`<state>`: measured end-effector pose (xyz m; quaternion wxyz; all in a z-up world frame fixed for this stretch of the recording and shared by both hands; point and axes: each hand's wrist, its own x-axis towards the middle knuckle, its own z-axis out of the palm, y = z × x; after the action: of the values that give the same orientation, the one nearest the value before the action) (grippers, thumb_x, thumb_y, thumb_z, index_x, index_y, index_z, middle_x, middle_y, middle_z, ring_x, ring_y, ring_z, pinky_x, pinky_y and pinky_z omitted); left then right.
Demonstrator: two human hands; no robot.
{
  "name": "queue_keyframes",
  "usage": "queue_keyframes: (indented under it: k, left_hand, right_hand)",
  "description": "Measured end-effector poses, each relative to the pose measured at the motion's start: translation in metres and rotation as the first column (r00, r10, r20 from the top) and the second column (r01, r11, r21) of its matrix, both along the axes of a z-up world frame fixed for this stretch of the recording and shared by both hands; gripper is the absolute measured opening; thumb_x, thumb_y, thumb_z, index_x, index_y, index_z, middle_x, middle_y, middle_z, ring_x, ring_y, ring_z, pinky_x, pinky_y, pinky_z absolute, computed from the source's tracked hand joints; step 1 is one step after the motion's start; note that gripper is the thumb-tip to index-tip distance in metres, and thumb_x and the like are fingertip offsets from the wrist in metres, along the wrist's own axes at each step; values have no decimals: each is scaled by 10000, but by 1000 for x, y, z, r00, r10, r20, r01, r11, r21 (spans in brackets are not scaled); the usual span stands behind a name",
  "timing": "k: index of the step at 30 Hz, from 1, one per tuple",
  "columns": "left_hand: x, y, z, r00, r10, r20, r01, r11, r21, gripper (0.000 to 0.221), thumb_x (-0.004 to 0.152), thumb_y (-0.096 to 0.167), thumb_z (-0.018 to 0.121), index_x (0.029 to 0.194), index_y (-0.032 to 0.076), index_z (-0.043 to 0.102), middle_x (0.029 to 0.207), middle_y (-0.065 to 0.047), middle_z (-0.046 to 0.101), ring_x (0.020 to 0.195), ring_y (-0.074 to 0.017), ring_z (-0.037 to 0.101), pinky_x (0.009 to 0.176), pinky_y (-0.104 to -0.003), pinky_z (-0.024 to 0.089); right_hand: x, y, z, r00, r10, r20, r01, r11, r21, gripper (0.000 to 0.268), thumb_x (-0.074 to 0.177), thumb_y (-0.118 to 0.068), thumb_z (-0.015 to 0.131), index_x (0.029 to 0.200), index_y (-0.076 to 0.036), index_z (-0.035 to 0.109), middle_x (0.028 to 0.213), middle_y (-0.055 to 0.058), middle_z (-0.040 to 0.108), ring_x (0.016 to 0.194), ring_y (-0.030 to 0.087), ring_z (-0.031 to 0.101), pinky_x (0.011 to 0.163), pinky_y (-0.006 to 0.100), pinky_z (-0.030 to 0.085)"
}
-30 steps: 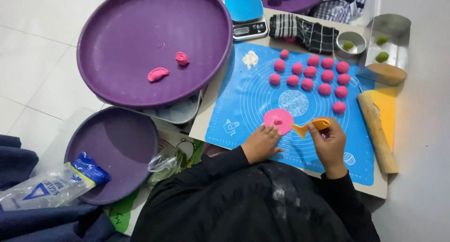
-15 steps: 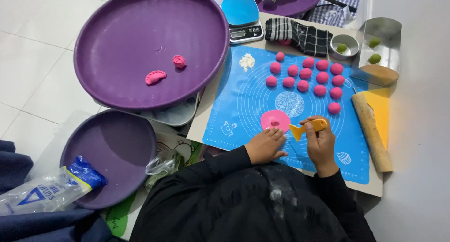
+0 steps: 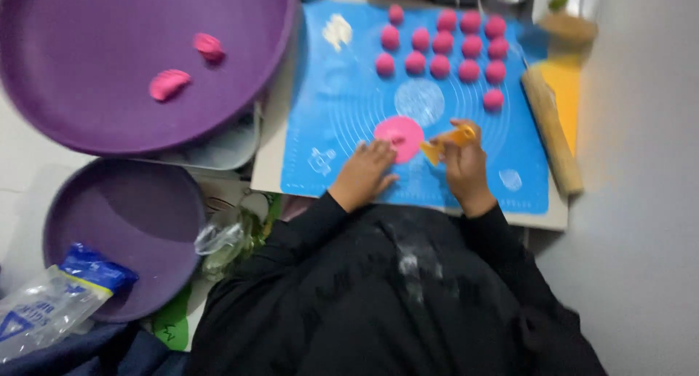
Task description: Shaping a piece of pink dough into a flower by cutting it into segments and folding them.
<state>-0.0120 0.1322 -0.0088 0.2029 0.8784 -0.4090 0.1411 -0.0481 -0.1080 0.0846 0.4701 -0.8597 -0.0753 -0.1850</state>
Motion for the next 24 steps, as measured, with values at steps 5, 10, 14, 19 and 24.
queue_keyframes:
  k: [5, 10, 14, 19, 24]
  left_hand:
    - [-13, 6, 10, 999, 8, -49, -6, 999, 33, 659, 995, 508, 599, 1486, 73, 537, 1475, -217, 553, 1410, -411, 481, 1157, -598, 334]
    - [-14, 8, 13, 997, 27, -73, -22, 998, 65, 682, 1012, 541, 563, 1524, 95, 497, 1532, -202, 514, 1450, -384, 453, 1202, -577, 286]
    - [-14, 10, 12, 995, 24, -94, -19, 998, 63, 687, 1027, 541, 541, 1552, 104, 466, 1555, -201, 493, 1479, -382, 420, 1220, -574, 257]
    - [-14, 12, 15, 993, 17, -114, -9, 998, 67, 685, 1040, 546, 512, 1561, 105, 453, 1566, -199, 482, 1489, -381, 406, 1230, -566, 246]
    - [-14, 11, 12, 992, 21, -127, -9, 995, 95, 685, 1042, 543, 505, 1572, 116, 437, 1585, -191, 463, 1504, -371, 388, 1240, -562, 228]
  right_hand:
    - [3, 13, 4, 999, 24, 21, -24, 1000, -16, 303, 1142, -224, 490, 1355, -22, 418, 1014, 151, 768, 718, 304, 716, 657, 403, 599]
    - [8, 22, -6, 998, 63, 3, -62, 998, -28, 282, 1129, -234, 500, 1332, -40, 472, 1002, 113, 775, 693, 264, 702, 637, 353, 576]
    - [14, 32, -9, 997, 65, 43, -62, 995, -75, 249, 1117, -201, 539, 1316, -56, 504, 995, 85, 777, 785, 294, 741, 658, 365, 586]
    - [13, 42, 5, 998, 58, -14, -60, 986, -157, 232, 1128, -199, 515, 1324, -79, 487, 1007, 97, 772, 814, 338, 735, 694, 418, 586]
    - [14, 41, 4, 998, 53, -31, -59, 970, -234, 208, 1138, -222, 506, 1292, -83, 496, 974, 99, 765, 807, 346, 733, 703, 436, 589]
